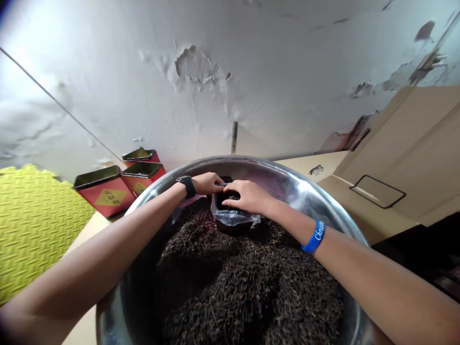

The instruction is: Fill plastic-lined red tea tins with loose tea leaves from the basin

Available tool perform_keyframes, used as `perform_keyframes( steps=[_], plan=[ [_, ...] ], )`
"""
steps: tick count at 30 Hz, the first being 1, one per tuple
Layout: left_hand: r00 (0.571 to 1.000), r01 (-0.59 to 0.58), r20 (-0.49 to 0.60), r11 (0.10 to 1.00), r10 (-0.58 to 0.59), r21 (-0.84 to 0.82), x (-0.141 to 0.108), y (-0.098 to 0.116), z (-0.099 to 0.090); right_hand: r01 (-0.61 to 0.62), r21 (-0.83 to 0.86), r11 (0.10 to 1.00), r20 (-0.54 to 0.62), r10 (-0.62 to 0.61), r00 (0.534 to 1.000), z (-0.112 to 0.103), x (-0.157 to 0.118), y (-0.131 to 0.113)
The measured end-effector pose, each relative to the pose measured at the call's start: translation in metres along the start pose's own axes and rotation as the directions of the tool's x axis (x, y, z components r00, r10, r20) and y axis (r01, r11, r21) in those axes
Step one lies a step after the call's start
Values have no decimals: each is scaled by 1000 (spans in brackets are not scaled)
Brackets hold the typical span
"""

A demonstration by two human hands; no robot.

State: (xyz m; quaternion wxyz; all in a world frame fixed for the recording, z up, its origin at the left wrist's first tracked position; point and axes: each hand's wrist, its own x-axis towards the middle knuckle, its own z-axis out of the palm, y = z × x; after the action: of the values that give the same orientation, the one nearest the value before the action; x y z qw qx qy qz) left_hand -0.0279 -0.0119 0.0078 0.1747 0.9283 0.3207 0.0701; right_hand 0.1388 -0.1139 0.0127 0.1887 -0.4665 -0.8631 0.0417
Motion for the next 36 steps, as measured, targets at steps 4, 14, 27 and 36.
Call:
perform_keyframes(
  steps=[4,14,27,36],
  plan=[
    [1000,-13,-14,1000,13,-9,2,-2,1,-18,25,1000,-111,21,994,-11,0,-6],
    [1000,5,19,1000,-5,-15,0,1,0,-73,11,997,135,70,988,-10,-3,-3],
    [1000,24,5,999,-24,42,0,2,0,-22,51,998,227,10,974,-11,-5,-6],
    [1000,21,4,999,-21,47,1,2,1,-69,-2,998,268,67,961,-7,-4,-9]
  ],
)
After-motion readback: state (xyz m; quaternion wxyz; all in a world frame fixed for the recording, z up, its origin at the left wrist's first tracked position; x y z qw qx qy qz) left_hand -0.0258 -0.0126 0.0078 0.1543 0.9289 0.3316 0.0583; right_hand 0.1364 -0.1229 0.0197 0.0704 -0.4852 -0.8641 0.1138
